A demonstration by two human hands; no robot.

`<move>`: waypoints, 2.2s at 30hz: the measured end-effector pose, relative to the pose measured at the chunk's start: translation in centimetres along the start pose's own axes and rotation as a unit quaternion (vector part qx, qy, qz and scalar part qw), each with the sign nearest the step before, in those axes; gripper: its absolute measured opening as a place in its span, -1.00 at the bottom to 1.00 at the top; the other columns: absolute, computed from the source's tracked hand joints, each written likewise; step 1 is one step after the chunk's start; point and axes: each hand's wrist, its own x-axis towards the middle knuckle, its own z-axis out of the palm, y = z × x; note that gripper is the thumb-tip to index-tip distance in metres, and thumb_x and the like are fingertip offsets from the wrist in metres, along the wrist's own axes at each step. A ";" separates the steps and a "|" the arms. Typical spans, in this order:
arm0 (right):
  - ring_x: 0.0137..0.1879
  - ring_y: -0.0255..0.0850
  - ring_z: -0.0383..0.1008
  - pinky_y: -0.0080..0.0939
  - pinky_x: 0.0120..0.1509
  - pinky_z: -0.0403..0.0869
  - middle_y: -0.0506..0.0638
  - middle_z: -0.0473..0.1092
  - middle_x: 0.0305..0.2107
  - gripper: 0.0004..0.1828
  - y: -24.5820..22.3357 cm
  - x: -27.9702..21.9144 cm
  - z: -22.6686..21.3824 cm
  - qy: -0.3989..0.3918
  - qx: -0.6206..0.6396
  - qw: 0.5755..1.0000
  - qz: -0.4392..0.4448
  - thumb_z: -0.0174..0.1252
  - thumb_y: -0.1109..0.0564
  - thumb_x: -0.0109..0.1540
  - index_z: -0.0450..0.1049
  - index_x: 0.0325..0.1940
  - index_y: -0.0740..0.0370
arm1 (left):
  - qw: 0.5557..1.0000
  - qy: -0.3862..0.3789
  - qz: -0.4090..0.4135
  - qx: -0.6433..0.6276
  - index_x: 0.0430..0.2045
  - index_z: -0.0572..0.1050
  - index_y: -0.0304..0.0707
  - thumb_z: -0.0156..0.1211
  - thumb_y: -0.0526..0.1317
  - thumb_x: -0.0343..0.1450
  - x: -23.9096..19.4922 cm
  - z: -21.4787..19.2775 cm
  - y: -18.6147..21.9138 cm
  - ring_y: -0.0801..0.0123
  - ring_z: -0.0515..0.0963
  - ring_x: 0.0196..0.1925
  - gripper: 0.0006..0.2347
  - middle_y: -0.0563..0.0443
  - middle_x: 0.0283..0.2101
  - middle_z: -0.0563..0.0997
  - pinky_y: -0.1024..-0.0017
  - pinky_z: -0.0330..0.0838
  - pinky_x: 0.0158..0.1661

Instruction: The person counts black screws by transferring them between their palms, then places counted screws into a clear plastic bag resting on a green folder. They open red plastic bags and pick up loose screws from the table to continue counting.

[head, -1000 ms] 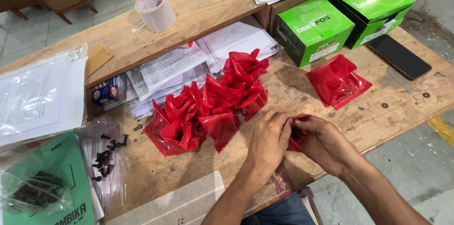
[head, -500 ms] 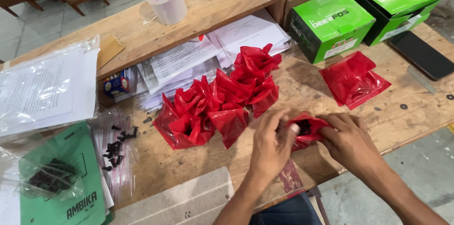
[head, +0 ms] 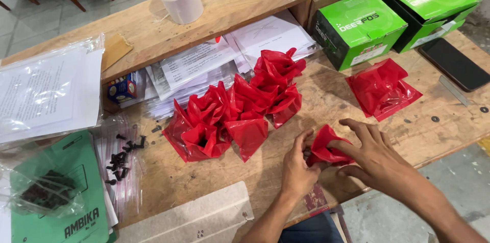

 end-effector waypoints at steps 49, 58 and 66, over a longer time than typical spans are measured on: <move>-0.44 0.00 0.57 -0.03 -0.35 0.50 0.17 0.53 -0.47 -0.85 3.0 8.0 -3.3 0.041 0.060 0.984 0.165 0.31 0.24 0.08 0.61 -0.28 0.30 | 0.991 0.080 0.092 0.057 0.44 0.00 -0.38 0.47 -0.40 0.29 -0.4 -0.2 -2.1 0.04 0.50 0.29 -0.16 -0.33 0.35 0.36 0.26 0.47 0.21; -0.35 0.06 0.61 -0.03 -0.21 0.51 0.26 0.56 -0.41 -0.79 8.2 16.1 -2.3 0.117 0.142 0.950 0.253 0.22 0.19 0.22 0.60 -0.12 0.37 | 0.992 0.071 0.093 0.041 0.42 0.08 -0.35 0.44 -0.43 0.29 -0.4 -0.5 -1.4 0.14 0.52 0.19 -0.22 -0.24 0.27 0.43 0.31 0.51 0.08; -0.14 0.19 0.59 0.06 0.02 0.53 0.34 0.53 -0.26 -0.71 11.7 13.8 -0.2 0.169 0.009 0.971 0.167 0.21 0.22 0.22 0.60 0.00 0.38 | 0.995 0.056 0.082 0.013 0.39 0.12 -0.37 0.40 -0.46 0.28 -0.2 -0.7 -0.1 0.17 0.53 0.17 -0.26 -0.22 0.23 0.44 0.34 0.51 0.06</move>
